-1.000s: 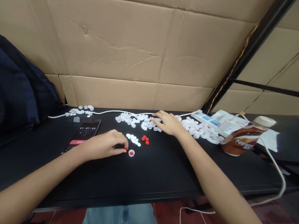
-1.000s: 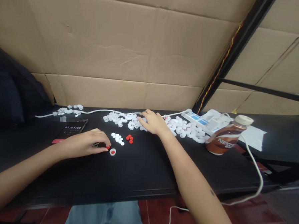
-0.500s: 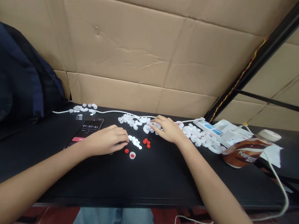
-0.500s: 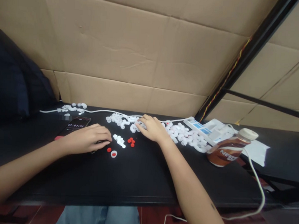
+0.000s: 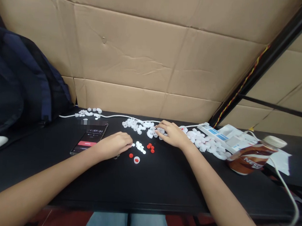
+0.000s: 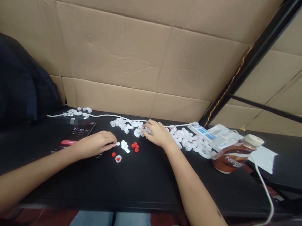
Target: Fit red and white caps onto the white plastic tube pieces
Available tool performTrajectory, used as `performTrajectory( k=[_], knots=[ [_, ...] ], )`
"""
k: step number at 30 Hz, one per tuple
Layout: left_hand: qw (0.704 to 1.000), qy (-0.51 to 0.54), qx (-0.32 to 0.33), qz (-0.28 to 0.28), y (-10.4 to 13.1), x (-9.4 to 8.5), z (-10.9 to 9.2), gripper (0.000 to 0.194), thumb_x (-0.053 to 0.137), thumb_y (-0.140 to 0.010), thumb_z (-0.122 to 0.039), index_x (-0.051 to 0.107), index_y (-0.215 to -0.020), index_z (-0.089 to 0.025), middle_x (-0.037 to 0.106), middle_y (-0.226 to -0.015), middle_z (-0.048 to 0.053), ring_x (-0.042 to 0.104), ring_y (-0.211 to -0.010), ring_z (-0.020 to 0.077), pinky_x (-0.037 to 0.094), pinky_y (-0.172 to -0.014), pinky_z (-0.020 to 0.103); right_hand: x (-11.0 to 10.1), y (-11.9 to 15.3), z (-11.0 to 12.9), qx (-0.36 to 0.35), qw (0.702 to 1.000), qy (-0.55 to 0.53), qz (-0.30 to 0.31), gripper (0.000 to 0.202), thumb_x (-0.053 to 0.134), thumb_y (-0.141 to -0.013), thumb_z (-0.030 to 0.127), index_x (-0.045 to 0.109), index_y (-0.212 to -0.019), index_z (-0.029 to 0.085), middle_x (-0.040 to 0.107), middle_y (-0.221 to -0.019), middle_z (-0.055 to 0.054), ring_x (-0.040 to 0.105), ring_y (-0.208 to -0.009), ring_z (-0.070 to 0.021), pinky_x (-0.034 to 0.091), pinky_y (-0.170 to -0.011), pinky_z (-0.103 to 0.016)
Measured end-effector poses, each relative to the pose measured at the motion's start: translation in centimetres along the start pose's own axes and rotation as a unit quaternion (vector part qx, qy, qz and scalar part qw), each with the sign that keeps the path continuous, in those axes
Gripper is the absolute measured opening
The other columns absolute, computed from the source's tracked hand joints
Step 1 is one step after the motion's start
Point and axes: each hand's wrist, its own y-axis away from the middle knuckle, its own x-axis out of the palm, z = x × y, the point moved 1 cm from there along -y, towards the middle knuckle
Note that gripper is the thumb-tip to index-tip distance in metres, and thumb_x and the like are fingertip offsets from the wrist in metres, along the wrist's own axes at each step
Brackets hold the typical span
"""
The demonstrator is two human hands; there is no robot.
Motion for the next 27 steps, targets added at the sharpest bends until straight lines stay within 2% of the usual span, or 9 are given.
performTrajectory(
  k=[2, 7, 15, 22, 27],
  knots=[
    [1.000, 0.015, 0.001, -0.009, 0.0, -0.3, -0.2, 0.018, 0.047, -0.096, -0.018, 0.063, -0.089, -0.014, 0.067, -0.092, 0.005, 0.062, -0.089, 0.0179, 0.045, -0.085, 0.032, 0.0, 0.0, 0.0, 0.001, 1.000, 0.001, -0.001, 0.033, 0.042, -0.096, 0.037, 0.065, -0.111, 0.019, 0.063, -0.106, -0.008, 0.061, -0.096, -0.0223, 0.045, -0.083, -0.038],
    [0.997, 0.060, 0.010, -0.049, 0.1, -1.3, -0.8, 0.013, 0.052, -0.094, -0.022, 0.064, -0.099, -0.019, 0.068, -0.100, 0.002, 0.062, -0.094, 0.0160, 0.043, -0.092, 0.033, -0.1, 0.1, -0.3, -0.001, 1.000, -0.004, -0.009, 0.033, 0.043, -0.096, 0.037, 0.066, -0.111, 0.019, 0.063, -0.105, -0.008, 0.061, -0.097, -0.0226, 0.044, -0.086, -0.038],
    [0.999, 0.034, -0.018, 0.017, 0.3, -1.0, -0.8, 0.011, 0.053, -0.091, -0.018, 0.063, -0.088, -0.018, 0.067, -0.089, 0.000, 0.061, -0.081, 0.0143, 0.041, -0.090, 0.035, 0.0, 0.1, -0.6, 0.012, 1.000, -0.010, 0.004, 0.032, 0.043, -0.096, 0.037, 0.066, -0.110, 0.019, 0.063, -0.107, -0.009, 0.062, -0.096, -0.0239, 0.045, -0.084, -0.039],
    [0.999, 0.043, -0.022, 0.016, 0.4, -0.9, -0.2, 0.012, 0.054, -0.091, -0.017, 0.066, -0.091, -0.018, 0.070, -0.096, 0.000, 0.063, -0.087, 0.0149, 0.040, -0.092, 0.034, -0.1, 0.0, -0.7, 0.010, 1.000, -0.010, 0.005, 0.034, 0.042, -0.096, 0.039, 0.066, -0.110, 0.019, 0.063, -0.106, -0.009, 0.061, -0.097, -0.0239, 0.045, -0.084, -0.039],
    [0.999, 0.045, -0.020, 0.016, 0.6, -0.8, 0.3, 0.012, 0.056, -0.090, -0.018, 0.068, -0.093, -0.020, 0.071, -0.097, 0.000, 0.063, -0.085, 0.0150, 0.041, -0.092, 0.034, -0.3, 0.0, -0.6, 0.009, 1.000, -0.015, 0.005, 0.034, 0.042, -0.096, 0.039, 0.066, -0.110, 0.019, 0.063, -0.105, -0.009, 0.061, -0.096, -0.0237, 0.045, -0.086, -0.039]
  ],
)
